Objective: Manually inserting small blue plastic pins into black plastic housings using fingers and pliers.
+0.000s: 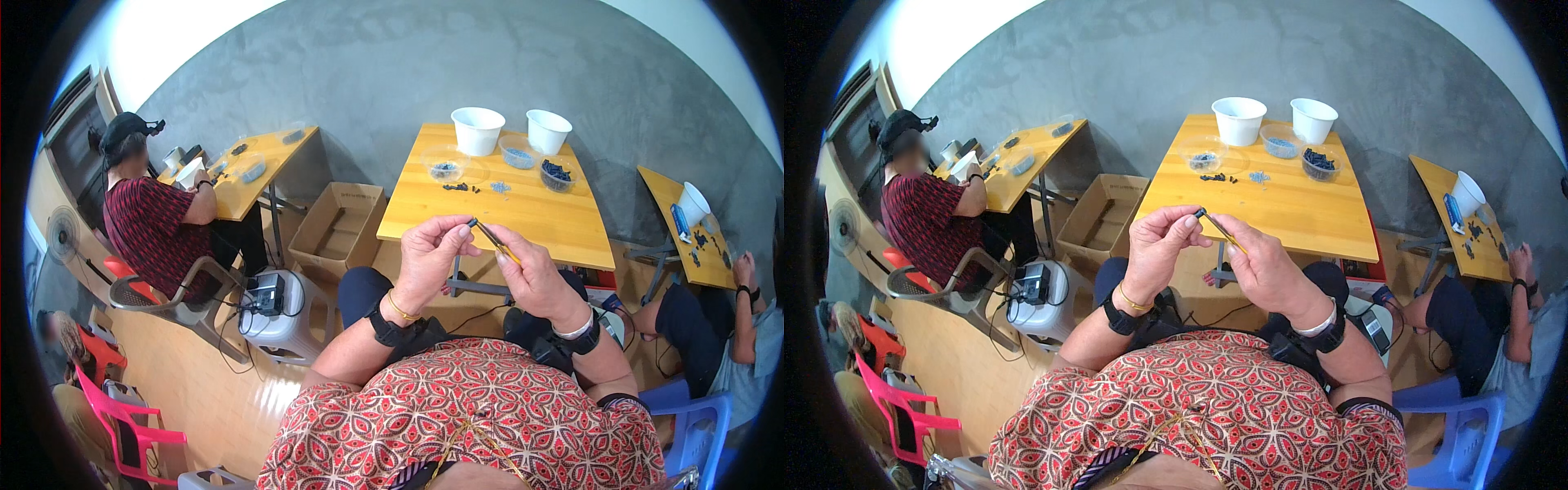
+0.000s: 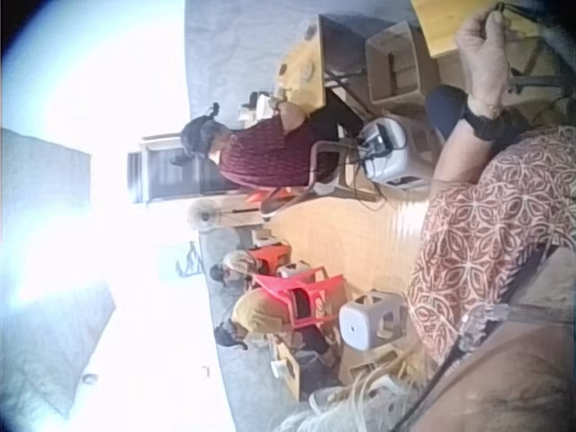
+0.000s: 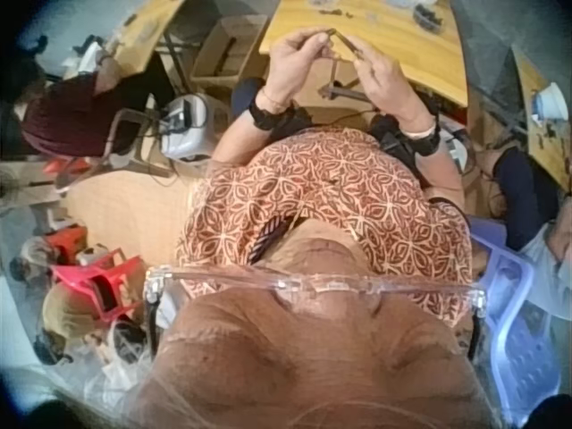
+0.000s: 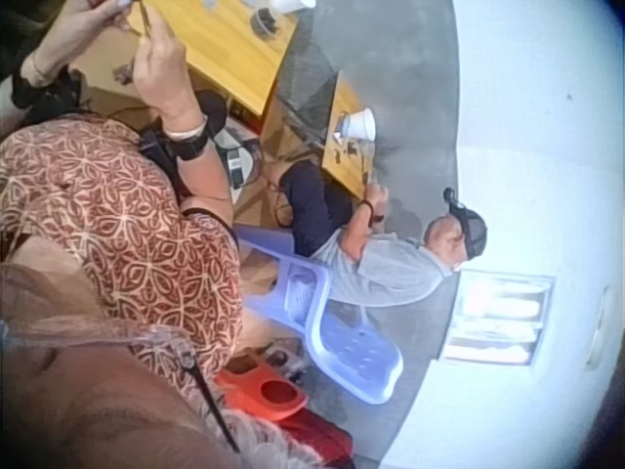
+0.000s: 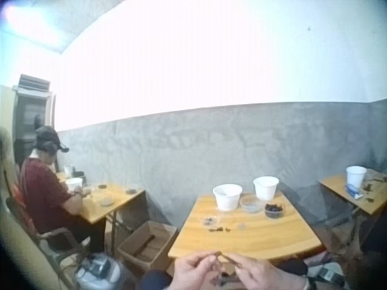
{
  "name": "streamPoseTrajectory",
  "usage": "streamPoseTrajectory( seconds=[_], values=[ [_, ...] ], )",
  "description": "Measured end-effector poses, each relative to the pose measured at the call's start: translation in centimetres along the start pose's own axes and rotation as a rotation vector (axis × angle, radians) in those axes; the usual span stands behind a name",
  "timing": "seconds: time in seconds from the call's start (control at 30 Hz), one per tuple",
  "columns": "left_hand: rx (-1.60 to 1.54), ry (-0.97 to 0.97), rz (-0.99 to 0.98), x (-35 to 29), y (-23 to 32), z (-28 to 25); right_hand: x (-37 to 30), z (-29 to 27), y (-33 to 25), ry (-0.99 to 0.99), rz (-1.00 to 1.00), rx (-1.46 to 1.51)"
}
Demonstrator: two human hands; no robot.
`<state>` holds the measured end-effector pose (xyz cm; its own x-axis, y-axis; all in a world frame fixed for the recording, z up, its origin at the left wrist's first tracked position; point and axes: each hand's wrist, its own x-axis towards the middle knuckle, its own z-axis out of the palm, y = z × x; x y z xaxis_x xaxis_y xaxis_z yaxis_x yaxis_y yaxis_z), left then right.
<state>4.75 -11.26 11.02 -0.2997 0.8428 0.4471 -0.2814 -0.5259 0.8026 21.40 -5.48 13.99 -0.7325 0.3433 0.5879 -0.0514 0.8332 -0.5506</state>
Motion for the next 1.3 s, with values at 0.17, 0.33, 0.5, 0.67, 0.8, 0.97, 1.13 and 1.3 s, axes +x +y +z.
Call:
streamPoseTrajectory(
  seconds=[0.17,0.33,0.5,0.67,0.8,0.97,1.13,1.3],
  values=[
    [0.17,-0.013,0.054,-0.2,-0.1,-0.4,0.3,0.3,0.2,0.005,-0.016,-0.024],
    [0.334,-0.016,0.177,-0.4,-0.2,0.1,0.3,0.5,0.6,-0.019,-0.032,0.021],
    [0.565,0.029,0.302,-0.5,0.2,0.5,0.3,0.6,0.1,-0.018,-0.006,0.049],
    [0.987,0.051,0.582,-0.1,0.5,0.5,0.3,0.9,0.1,0.011,0.008,0.002],
    [1.034,0.05,0.669,0.2,0.4,0.2,0.4,1.1,-0.3,0.008,0.073,0.068],
    [1.054,0.063,0.719,0.5,-0.1,0.0,0.5,1.2,0.4,-0.008,0.042,0.027],
    [1.116,0.032,0.681,0.8,-0.6,-0.4,0.6,1.2,0.6,0.009,0.002,-0.088],
    [0.983,0.003,0.505,0.8,-1.3,-0.6,0.4,0.7,0.9,-0.002,-0.031,-0.162]
  ],
)
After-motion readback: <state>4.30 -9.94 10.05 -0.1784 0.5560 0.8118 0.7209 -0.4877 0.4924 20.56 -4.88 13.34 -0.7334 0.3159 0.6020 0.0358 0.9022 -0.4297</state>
